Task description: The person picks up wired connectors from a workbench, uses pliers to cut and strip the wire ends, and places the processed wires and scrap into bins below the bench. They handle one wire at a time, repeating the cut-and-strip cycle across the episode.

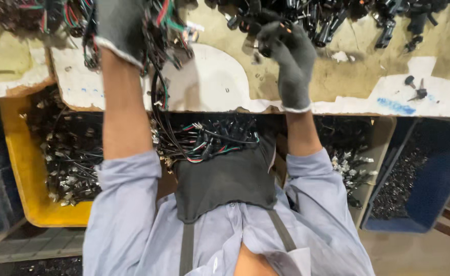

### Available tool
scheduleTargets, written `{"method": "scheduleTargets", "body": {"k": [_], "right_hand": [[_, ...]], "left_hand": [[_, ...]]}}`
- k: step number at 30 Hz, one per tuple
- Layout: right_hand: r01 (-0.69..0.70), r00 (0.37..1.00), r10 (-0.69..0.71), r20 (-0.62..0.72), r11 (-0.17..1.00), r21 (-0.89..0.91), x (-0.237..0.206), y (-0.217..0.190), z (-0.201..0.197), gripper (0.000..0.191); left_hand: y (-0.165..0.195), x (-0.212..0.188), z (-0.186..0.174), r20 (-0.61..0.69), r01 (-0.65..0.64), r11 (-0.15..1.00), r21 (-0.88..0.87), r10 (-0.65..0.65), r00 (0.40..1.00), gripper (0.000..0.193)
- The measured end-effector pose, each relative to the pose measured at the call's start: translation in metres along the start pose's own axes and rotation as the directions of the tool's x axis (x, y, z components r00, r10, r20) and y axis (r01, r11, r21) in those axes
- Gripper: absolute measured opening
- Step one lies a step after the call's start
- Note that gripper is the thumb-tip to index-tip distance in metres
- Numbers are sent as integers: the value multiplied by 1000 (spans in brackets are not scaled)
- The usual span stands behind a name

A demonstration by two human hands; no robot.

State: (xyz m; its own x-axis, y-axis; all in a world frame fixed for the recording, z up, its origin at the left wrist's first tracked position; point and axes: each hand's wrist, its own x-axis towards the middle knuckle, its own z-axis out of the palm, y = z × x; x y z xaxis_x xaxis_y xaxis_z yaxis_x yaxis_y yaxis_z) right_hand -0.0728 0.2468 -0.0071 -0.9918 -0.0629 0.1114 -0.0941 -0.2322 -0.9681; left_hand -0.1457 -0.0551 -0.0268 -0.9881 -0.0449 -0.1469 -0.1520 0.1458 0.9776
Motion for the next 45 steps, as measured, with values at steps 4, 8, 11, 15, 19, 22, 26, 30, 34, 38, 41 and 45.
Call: {"method": "scheduleTargets", "body": {"k": [4,8,11,15,19,22,26,30,34,38,41,45], "right_hand": [[-58,998,48,40,953,297,-10,-17,4,32],[-209,974,147,173,881,425,-37,-22,-1,37],[-177,976,160,145,978,110,-59,-6,-3,18],[-147,942,294,163,796,-588,-86,22,15,17],[108,924,195,330,694,-712,-109,36,44,11],[219,912,159,378,590,-777,-120,46,62,18],[473,732,272,624,457,-753,-125,54,78,35],[646,529,322,785,446,-619,-120,53,86,35],[528,678,164,716,569,-630,-117,37,74,29],[330,859,50,509,706,-627,-114,23,52,29],[185,951,36,306,729,-660,-109,17,43,27],[117,991,-32,133,702,-703,-102,8,38,26]], "left_hand": [[-29,-21,15,58,-115,990,83,110,992,38],[-41,-33,23,20,-243,754,610,292,956,35],[-40,-43,3,-49,-135,679,722,244,969,37],[-28,-62,-28,-1,-315,710,629,405,914,28],[-11,-105,-27,-101,-394,700,596,553,827,18],[-5,-145,-13,-209,-159,712,684,400,893,13],[-20,-160,28,-73,-136,646,751,286,956,17],[-41,-154,49,1,-77,643,762,119,993,21],[-49,-153,43,22,-73,694,716,83,996,40],[-48,-154,37,102,-9,889,459,-43,994,26],[-47,-152,39,168,-88,848,523,-1,986,16],[-45,-151,43,270,-346,622,702,217,938,19]]}}
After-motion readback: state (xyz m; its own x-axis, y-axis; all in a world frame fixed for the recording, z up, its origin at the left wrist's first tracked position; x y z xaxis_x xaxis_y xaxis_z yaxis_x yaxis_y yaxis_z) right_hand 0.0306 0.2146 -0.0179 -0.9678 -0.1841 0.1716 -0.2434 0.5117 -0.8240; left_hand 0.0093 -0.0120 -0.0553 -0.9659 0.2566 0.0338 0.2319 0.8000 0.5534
